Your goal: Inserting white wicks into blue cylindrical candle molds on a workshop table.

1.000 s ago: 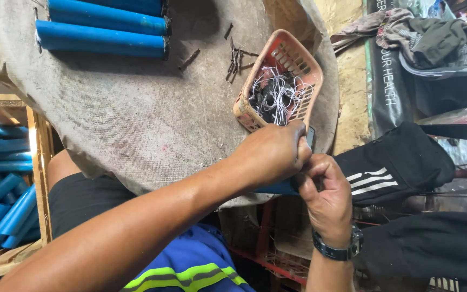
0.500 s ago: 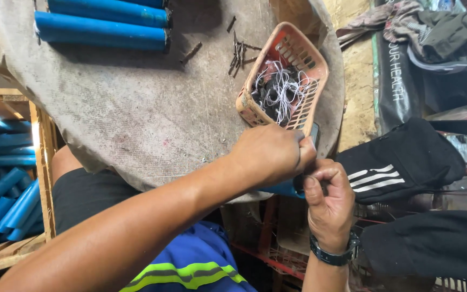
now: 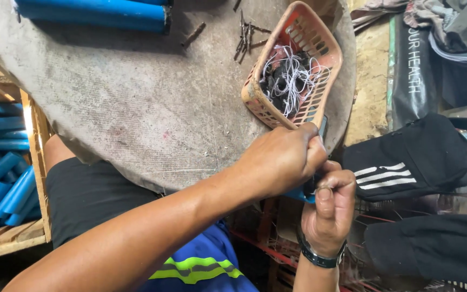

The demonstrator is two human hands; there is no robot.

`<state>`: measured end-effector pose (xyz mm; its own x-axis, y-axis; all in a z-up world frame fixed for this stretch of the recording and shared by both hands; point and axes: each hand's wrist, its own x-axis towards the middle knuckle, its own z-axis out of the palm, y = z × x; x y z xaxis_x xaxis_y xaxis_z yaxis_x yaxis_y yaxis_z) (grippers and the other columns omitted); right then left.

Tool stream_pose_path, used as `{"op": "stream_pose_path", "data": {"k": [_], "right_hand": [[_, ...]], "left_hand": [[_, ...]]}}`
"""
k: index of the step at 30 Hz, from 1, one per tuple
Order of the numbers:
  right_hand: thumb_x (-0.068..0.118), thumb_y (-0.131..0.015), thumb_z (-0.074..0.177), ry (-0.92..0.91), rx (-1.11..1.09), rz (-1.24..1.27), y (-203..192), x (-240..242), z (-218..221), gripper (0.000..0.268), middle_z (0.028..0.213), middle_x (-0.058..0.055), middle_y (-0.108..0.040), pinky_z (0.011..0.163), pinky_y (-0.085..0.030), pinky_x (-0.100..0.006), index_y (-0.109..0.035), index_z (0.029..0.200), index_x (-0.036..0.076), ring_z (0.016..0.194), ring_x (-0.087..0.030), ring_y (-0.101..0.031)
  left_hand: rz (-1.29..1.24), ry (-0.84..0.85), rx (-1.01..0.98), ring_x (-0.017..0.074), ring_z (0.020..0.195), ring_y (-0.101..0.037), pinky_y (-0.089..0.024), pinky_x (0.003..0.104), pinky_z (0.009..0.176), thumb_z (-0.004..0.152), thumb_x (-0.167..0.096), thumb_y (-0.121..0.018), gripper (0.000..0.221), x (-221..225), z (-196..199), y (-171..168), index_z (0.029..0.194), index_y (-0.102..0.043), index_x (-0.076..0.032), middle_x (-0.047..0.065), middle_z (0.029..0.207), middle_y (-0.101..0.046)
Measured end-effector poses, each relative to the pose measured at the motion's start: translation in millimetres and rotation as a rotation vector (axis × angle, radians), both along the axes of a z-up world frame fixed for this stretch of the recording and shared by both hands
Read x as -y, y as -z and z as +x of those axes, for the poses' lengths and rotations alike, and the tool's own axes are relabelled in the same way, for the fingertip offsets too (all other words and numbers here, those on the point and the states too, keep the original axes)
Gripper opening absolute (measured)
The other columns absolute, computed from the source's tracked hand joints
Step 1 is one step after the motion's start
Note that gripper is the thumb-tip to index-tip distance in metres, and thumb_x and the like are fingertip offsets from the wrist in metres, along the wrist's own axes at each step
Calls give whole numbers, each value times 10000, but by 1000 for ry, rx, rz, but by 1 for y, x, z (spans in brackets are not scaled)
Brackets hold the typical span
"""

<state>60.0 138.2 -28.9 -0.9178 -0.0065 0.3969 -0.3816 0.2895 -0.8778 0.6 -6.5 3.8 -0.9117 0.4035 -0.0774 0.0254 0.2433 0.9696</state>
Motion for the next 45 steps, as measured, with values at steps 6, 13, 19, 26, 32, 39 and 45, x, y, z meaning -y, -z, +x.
{"op": "stream_pose_path", "data": {"k": [6,13,19,26,32,39,45], "right_hand": [[281,-439,807,38,10,-73,-7,23,-3,181,717,21,-320,649,-270,-234,-325,786,142,672,-80,-307],[315,-480,847,36,59,-74,-6,15,-3,208,751,25,-355,708,-309,-223,-363,827,144,716,-78,-361],[309,-493,859,89,39,-102,0,6,-6,195,780,6,-436,777,-343,-232,-372,847,156,778,-85,-434],[309,-484,847,100,21,-76,2,0,-9,197,772,24,-421,773,-326,-235,-362,836,155,759,-73,-406],[311,-479,830,117,6,-49,2,4,-9,207,759,16,-408,748,-327,-243,-348,808,152,733,-79,-401],[326,-499,819,114,11,-74,4,0,-10,217,733,34,-347,717,-319,-234,-357,840,163,718,-75,-369],[307,-488,795,178,-11,-90,5,8,-11,201,756,33,-340,724,-309,-221,-357,830,159,742,-72,-379]], "left_hand": [[-21,36,36,429,718,-547,-390,504,583,781,-314,-265,335,0,3,-1,913,-471,-85,229,786,-601],[37,55,30,441,721,-549,-384,510,573,769,-340,-274,356,0,2,4,900,-479,-80,238,768,-602],[91,45,-4,430,744,-555,-414,492,587,754,-314,-301,344,-5,-3,8,882,-480,-51,220,812,-614],[120,80,21,436,780,-552,-408,497,612,750,-306,-304,349,-9,-5,9,955,-445,-61,233,846,-610],[129,103,75,419,768,-557,-420,468,596,735,-309,-317,350,-6,-8,8,930,-468,-61,221,832,-612],[106,186,155,391,826,-561,-429,445,649,735,-307,-297,375,-7,-14,4,939,-480,-51,209,884,-615],[138,175,210,357,819,-572,-425,424,645,698,-283,-318,360,-3,-16,2,901,-498,-46,194,876,-620]]}}
